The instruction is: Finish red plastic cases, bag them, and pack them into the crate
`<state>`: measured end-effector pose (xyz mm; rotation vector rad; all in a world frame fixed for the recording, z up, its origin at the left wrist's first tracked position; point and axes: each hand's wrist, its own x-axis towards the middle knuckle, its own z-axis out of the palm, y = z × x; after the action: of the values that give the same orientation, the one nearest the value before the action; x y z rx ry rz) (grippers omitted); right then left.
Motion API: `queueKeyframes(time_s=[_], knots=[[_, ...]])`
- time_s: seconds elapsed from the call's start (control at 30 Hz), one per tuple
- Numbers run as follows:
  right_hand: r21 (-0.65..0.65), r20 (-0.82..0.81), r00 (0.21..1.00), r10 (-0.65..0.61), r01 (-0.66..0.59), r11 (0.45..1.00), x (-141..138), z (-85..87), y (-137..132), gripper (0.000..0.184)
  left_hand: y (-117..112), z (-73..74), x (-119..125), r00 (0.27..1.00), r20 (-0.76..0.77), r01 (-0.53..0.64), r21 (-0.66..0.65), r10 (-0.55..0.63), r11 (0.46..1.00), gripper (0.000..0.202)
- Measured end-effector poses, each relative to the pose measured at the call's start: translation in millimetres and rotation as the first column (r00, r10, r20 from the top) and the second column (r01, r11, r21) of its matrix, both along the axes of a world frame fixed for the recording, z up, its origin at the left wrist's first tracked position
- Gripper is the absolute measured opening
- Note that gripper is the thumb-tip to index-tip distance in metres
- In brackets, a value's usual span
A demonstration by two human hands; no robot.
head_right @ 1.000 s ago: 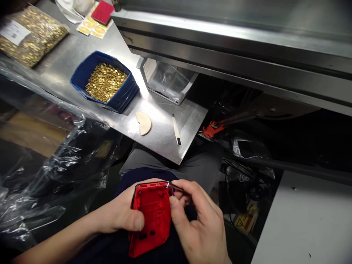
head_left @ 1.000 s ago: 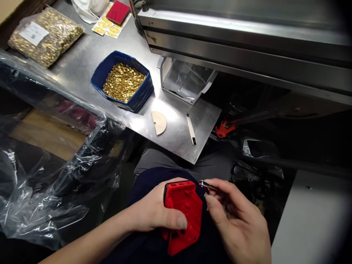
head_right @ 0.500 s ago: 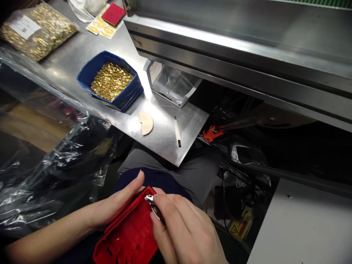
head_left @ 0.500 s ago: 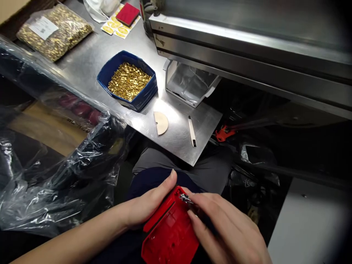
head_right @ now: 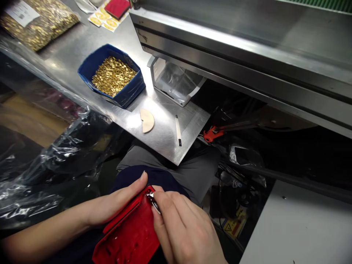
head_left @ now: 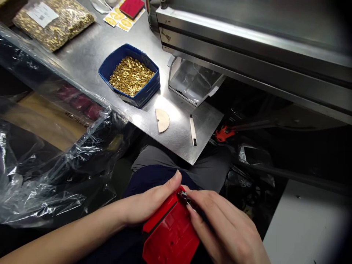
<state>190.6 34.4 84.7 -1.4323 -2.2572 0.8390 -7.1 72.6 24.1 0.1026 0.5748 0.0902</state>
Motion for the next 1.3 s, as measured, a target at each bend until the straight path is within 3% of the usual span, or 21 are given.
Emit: queueKeyframes(time_s=[0.23,0.47,0.67,0.73,0.8,0.9,0.97,1.07,1.13,1.2,1.3], knots=[[0.050,0.102,0.993,0.055,-0.061,0.997,-1,-1.0,4,0.030,3,-0.4,1,1.000,0.009,0.007,0.045,-0.008,0.999,0.067],[0.180,0.121,0.992,0.016,-0.037,0.983,-2,-10.4,-4,0.030,6,-1.9,-1,0.998,0.017,0.058,0.135,-0.061,0.989,0.069],[0.127,0.141,0.984,0.104,-0.122,0.984,0,-0.4,8,0.028,8,-0.8,-2,0.997,0.030,0.062,0.161,-0.068,0.985,0.066],[0.101,0.037,0.999,0.034,-0.037,0.994,4,1.2,8,0.028,8,-1.7,-2,0.998,0.031,0.057,0.155,-0.063,0.986,0.068],[0.078,-0.056,0.983,-0.174,0.178,0.981,11,0.7,5,0.028,8,-2.3,-2,0.998,0.018,0.063,0.169,-0.067,0.984,0.071],[-0.057,-0.059,0.832,-0.552,0.549,0.834,22,-3.2,-3,0.022,7,-1.5,-1,0.997,-0.037,0.066,0.156,-0.061,0.986,0.078],[-0.201,-0.019,0.735,-0.678,0.662,0.722,27,-7.8,-7,0.028,6,-0.3,2,0.997,-0.073,0.035,0.093,-0.028,0.995,0.078],[-0.335,-0.034,0.655,-0.755,0.704,0.626,29,-22.8,-8,0.043,2,0.6,6,0.990,-0.099,-0.101,0.011,0.102,0.995,0.068],[-0.356,-0.076,0.612,-0.787,0.721,0.595,28,-43.7,-4,0.041,-1,0.4,7,0.973,-0.119,-0.201,-0.007,0.199,0.979,0.062],[-0.341,-0.074,0.636,-0.768,0.707,0.619,26,-74.6,1,0.033,-3,0.0,5,0.962,-0.126,-0.245,-0.009,0.242,0.969,0.062],[-0.377,0.048,0.751,-0.658,0.624,0.684,24,-125.6,10,0.024,-4,-0.2,1,0.967,-0.101,-0.240,-0.034,0.235,0.970,0.065]])
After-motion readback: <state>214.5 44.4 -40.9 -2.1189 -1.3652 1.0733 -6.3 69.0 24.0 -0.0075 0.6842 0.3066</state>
